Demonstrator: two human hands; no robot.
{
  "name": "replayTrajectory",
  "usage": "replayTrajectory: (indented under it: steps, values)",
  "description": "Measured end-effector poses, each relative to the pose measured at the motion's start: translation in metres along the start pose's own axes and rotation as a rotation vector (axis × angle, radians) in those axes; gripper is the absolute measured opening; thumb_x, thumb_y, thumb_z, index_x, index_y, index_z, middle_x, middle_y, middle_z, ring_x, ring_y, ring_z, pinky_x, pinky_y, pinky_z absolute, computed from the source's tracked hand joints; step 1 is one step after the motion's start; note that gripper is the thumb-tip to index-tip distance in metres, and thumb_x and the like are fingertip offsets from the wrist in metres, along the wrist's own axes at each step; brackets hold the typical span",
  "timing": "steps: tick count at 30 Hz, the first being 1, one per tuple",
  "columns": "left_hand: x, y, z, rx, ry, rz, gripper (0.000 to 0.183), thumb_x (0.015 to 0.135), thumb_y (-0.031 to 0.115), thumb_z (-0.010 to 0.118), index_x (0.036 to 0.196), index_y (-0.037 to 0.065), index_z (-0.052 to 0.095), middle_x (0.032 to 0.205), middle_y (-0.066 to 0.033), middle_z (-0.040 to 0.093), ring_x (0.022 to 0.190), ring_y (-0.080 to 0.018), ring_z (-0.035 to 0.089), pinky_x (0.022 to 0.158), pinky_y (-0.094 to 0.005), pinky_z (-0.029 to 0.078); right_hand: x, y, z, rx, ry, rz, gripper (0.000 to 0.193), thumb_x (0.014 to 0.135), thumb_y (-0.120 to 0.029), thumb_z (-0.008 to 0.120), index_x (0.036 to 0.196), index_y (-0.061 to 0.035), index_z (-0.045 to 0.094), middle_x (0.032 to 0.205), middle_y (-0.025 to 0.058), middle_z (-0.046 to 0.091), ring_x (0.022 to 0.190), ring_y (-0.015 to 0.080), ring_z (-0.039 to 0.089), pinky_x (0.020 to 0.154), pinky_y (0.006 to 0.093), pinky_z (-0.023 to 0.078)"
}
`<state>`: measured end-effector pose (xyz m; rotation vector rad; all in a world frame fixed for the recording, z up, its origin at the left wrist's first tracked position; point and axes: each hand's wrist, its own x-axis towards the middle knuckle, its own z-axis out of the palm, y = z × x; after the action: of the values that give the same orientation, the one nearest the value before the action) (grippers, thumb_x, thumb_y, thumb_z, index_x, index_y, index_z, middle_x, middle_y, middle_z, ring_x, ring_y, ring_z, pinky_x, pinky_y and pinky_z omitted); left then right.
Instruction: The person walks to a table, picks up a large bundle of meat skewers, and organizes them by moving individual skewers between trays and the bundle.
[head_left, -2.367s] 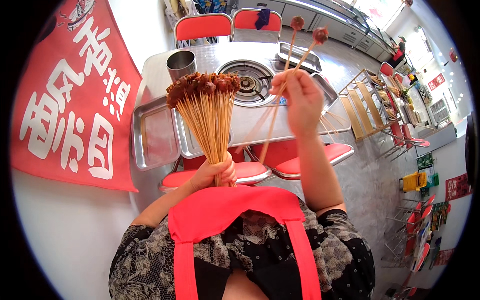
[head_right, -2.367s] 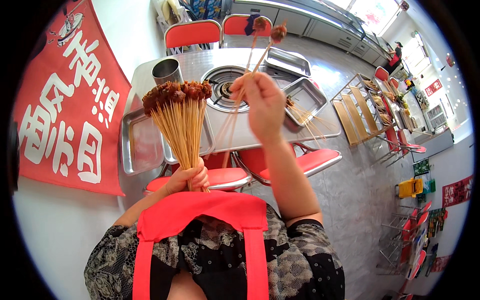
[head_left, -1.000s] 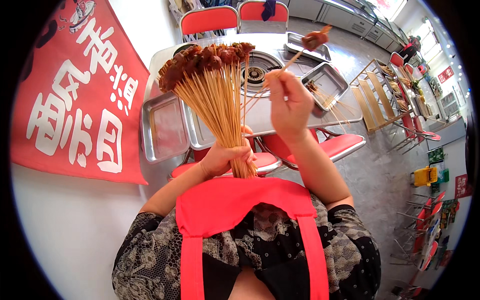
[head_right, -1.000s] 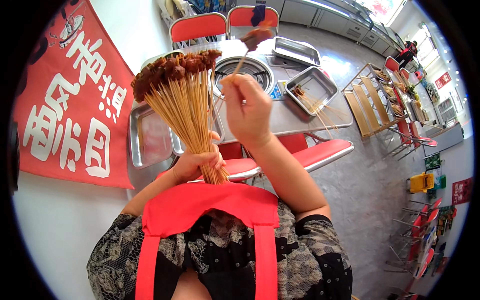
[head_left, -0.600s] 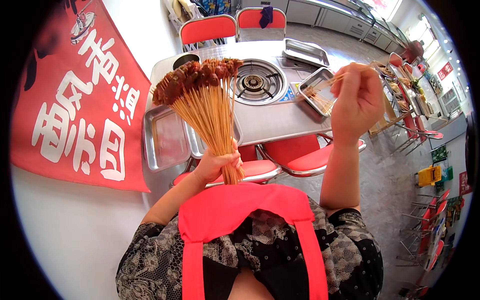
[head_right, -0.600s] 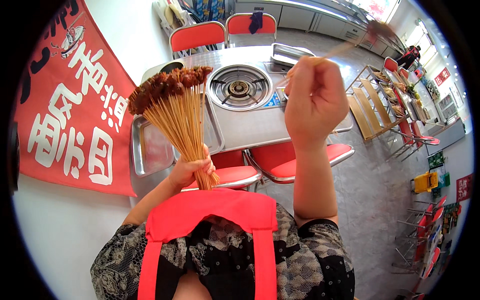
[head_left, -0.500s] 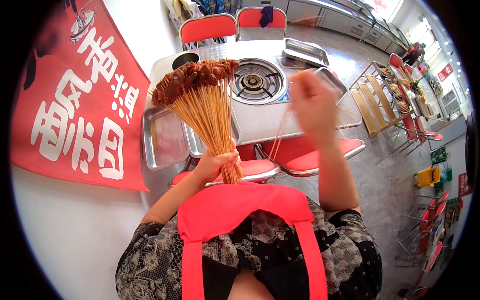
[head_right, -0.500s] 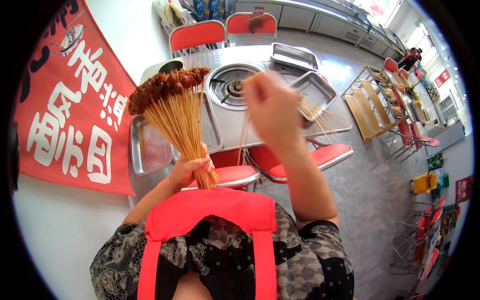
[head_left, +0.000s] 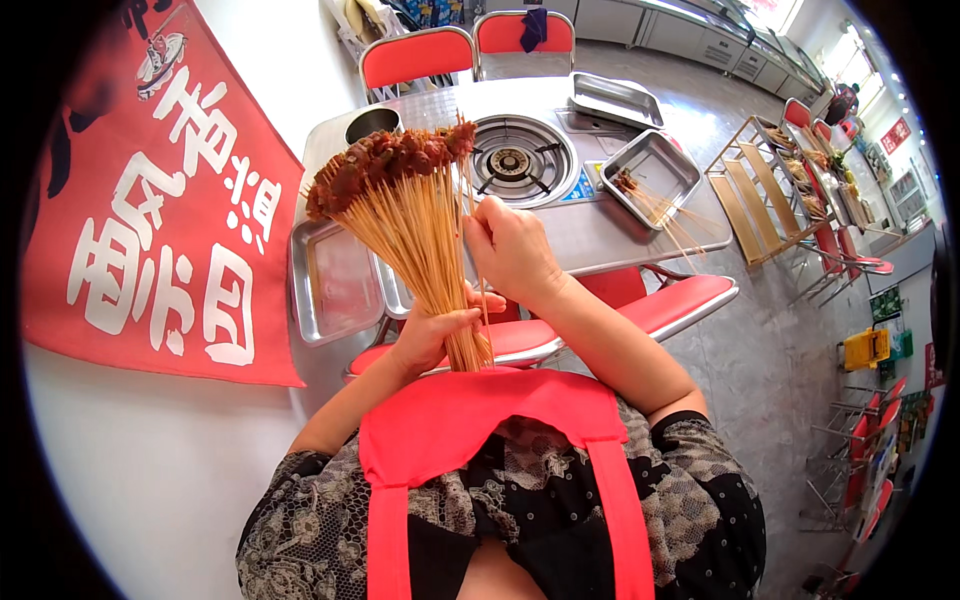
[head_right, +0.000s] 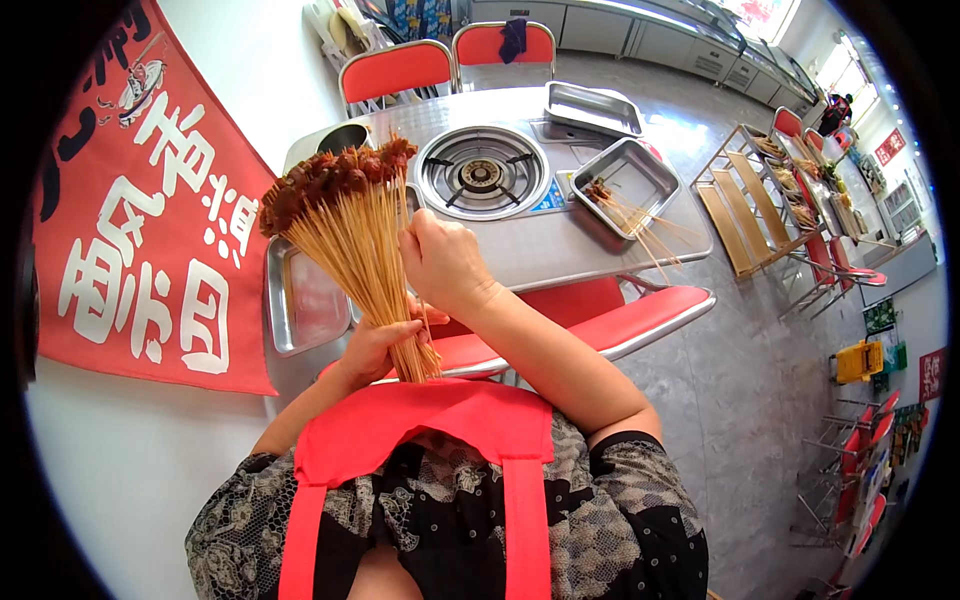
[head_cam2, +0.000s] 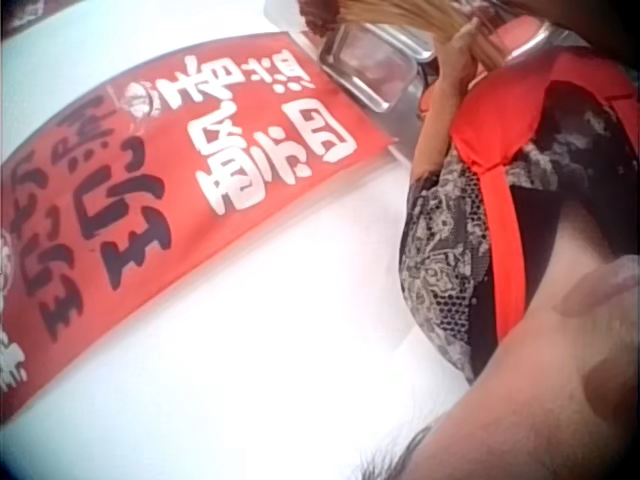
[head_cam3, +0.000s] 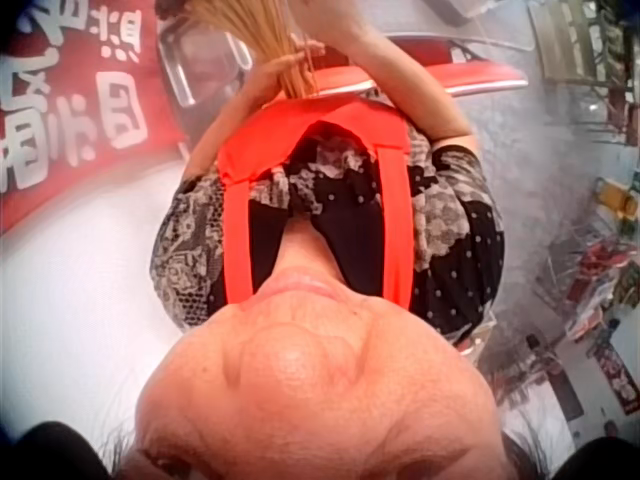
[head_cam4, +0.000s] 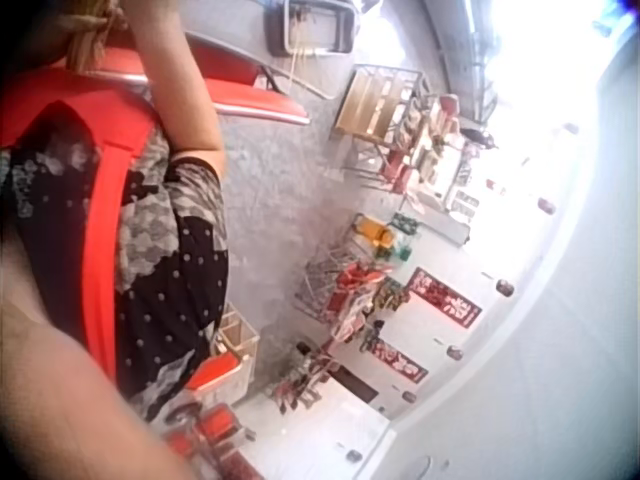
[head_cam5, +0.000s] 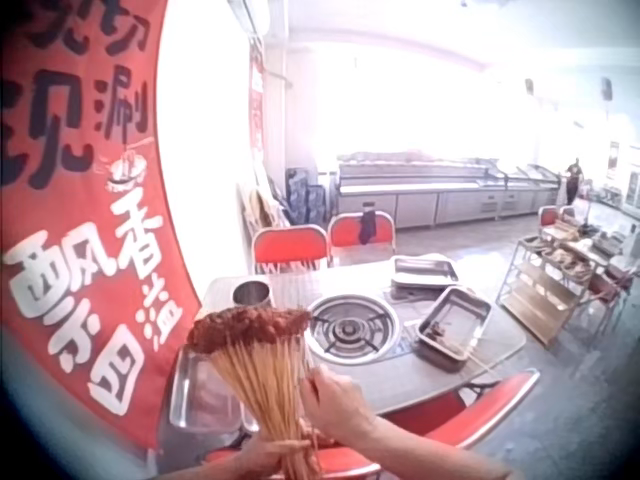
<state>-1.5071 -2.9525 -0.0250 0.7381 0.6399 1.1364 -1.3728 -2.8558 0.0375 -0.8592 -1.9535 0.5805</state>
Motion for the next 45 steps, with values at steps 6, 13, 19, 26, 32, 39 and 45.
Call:
replayTrajectory:
  steps: [6, 13, 19, 26, 32, 39, 45]
  values:
    - [-0.006, 0.005, 0.015, -0.083, -0.067, -0.071, 0.019, 0.085, 0.004, 0.059, 0.101, 0.005, 0.048, 0.095, -0.0174, 0.061, 0.087, -0.0245, 0.061, 0.077, -0.0368, 0.052, 0.002, 0.002, 0.001, 0.003, -0.062, 0.001, 0.018, 0.085, -0.014, 0.058, 0.075, 0.0000, 0.053, 0.062, 0.0175, 0.057, 0.060, 0.0358, 0.059, 0.054, 0.0413, 0.046]
    - [-0.010, -0.003, 0.008, -0.063, -0.146, -0.050, 0.024, 0.083, 0.007, 0.063, 0.099, 0.008, 0.044, 0.074, -0.0089, 0.056, 0.069, -0.0192, 0.055, 0.072, -0.0363, 0.048, -0.009, -0.004, 0.004, -0.029, -0.048, -0.099, 0.018, 0.083, -0.017, 0.061, 0.078, -0.0014, 0.052, 0.064, 0.0167, 0.057, 0.059, 0.0345, 0.059, 0.052, 0.0395, 0.046]
    - [-0.013, -0.001, 0.013, -0.100, -0.214, -0.071, 0.025, 0.082, 0.009, 0.065, 0.094, 0.009, 0.044, 0.065, -0.0033, 0.048, 0.061, -0.0152, 0.048, 0.071, -0.0340, 0.044, -0.005, -0.008, -0.029, 0.190, 0.125, 0.033, 0.014, 0.082, -0.012, 0.068, 0.084, -0.0026, 0.058, 0.064, 0.0031, 0.056, 0.054, 0.0078, 0.052, 0.049, 0.0248, 0.042]
    - [-0.012, -0.002, 0.021, -0.032, -0.243, -0.102, 0.022, 0.081, 0.008, 0.065, 0.090, 0.008, 0.044, 0.061, -0.0040, 0.047, 0.057, -0.0154, 0.047, 0.068, -0.0343, 0.046, 0.056, -0.004, -0.077, 0.760, 0.122, 0.455, 0.030, 0.078, -0.022, 0.068, 0.097, -0.0001, 0.062, 0.084, 0.0021, 0.064, 0.077, 0.0109, 0.058, 0.064, 0.0240, 0.045]
    - [-0.011, 0.000, 0.020, -0.041, -0.295, -0.122, 0.023, 0.082, 0.007, 0.064, 0.090, 0.007, 0.042, 0.066, -0.0051, 0.048, 0.061, -0.0154, 0.049, 0.070, -0.0363, 0.048, 0.070, 0.002, -0.077, 0.704, -0.056, 0.540, 0.020, 0.078, -0.023, 0.065, 0.092, -0.0090, 0.065, 0.088, 0.0012, 0.063, 0.085, 0.0103, 0.057, 0.070, 0.0298, 0.045]
    - [-0.008, 0.000, 0.015, -0.021, -0.320, -0.109, 0.023, 0.082, 0.010, 0.065, 0.089, 0.007, 0.043, 0.067, -0.0051, 0.049, 0.061, -0.0159, 0.049, 0.070, -0.0367, 0.048, 0.070, 0.012, -0.076, 0.780, -0.065, 0.538, 0.013, 0.079, -0.017, 0.062, 0.088, -0.0080, 0.065, 0.084, 0.0014, 0.063, 0.078, 0.0101, 0.058, 0.067, 0.0253, 0.044]
    - [-0.009, 0.001, 0.022, -0.042, -0.250, -0.130, 0.022, 0.082, 0.013, 0.064, 0.088, 0.009, 0.043, 0.059, -0.0034, 0.044, 0.055, -0.0148, 0.045, 0.067, -0.0348, 0.046, 0.067, 0.020, -0.085, 0.914, -0.155, 0.572, 0.014, 0.079, -0.014, 0.061, 0.089, -0.0055, 0.065, 0.084, 0.0031, 0.063, 0.078, 0.0109, 0.058, 0.069, 0.0245, 0.045]
